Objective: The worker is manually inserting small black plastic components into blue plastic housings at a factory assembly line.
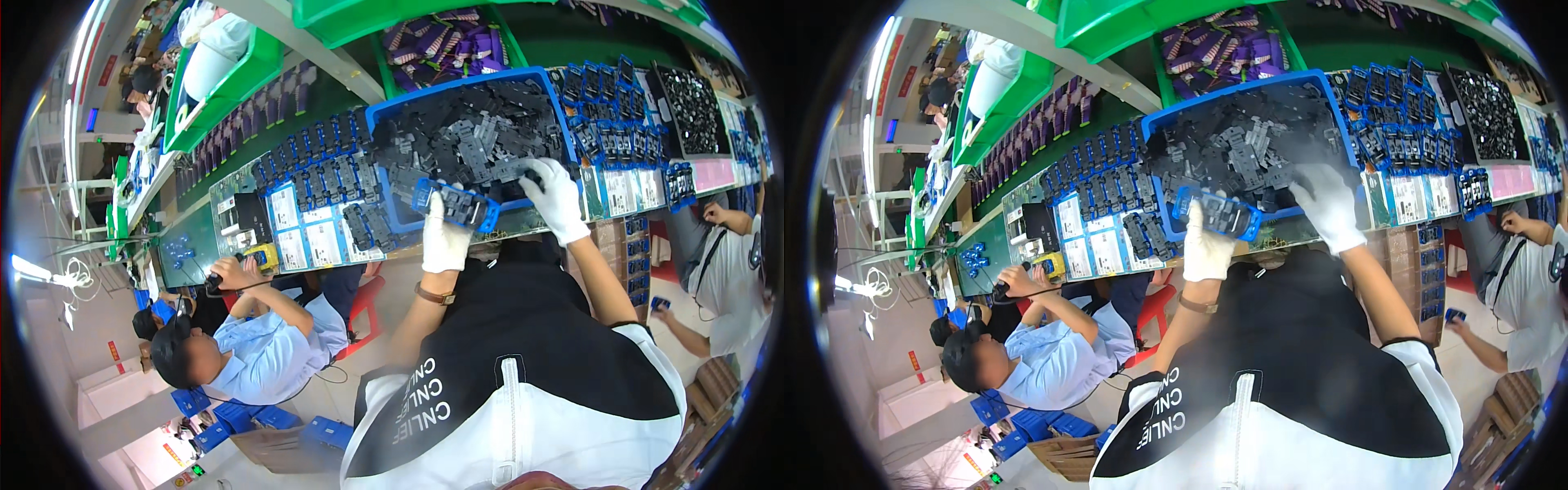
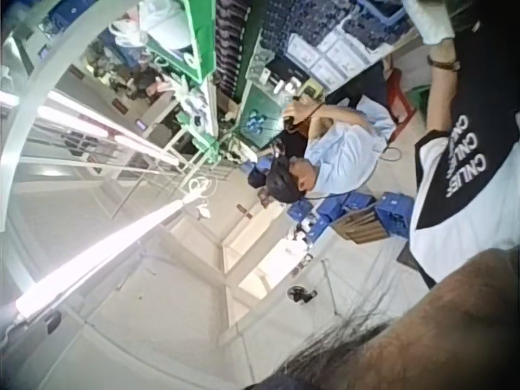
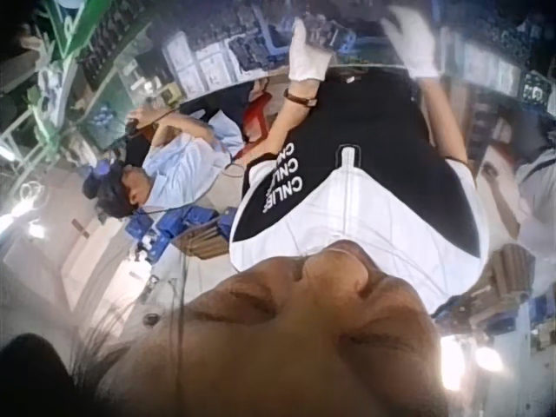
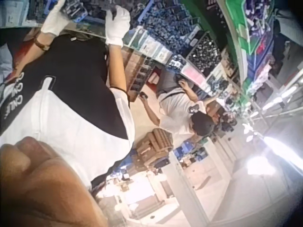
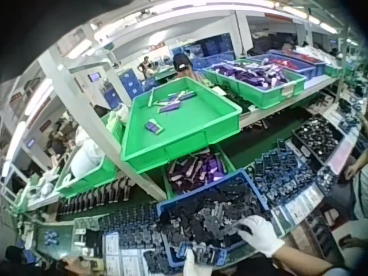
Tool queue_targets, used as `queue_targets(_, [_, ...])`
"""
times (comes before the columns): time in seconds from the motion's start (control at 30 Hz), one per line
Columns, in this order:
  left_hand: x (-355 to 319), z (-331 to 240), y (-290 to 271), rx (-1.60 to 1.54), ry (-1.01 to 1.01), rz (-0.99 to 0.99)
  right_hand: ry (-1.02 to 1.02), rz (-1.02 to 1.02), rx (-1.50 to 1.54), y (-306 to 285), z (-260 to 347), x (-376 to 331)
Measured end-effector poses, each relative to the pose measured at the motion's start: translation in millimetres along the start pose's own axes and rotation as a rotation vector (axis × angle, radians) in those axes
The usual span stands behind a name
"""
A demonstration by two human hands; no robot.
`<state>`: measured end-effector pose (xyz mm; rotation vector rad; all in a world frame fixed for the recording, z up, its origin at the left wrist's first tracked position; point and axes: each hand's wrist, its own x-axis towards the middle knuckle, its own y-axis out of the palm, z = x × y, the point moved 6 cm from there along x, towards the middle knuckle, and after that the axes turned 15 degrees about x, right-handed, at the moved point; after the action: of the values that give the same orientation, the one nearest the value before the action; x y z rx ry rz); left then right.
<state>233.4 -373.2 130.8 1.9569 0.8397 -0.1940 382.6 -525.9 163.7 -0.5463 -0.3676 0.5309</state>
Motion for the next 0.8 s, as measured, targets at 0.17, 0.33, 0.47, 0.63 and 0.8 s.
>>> queue_targets(0.17, [-18.7, -21.6, -8.6, 0.08, -0.047, -0.104, -0.359, 0.196, -0.322, 31.2, 1.2, 35.5])
queue_targets(0.33, [-22.1, -24.1, -13.3, 0.118, -0.125, -0.103, -0.625, 0.117, -0.304, 30.6, -0.2, 45.5])
queue_targets(0.47, [-22.8, -23.8, -0.9, 0.234, -0.126, -0.011, -0.48, -0.027, -0.138, 18.1, -22.5, 47.6])
queue_targets(0.63, [-26.0, -20.0, 17.3, 0.22, -0.23, 0.128, -0.465, -0.152, -0.059, 1.7, -10.1, 47.6])
queue_targets(0.8, [-27.5, -23.2, 36.3, 0.241, -0.244, 0.255, -0.276, -0.031, 0.686, -12.0, 25.7, 42.7])
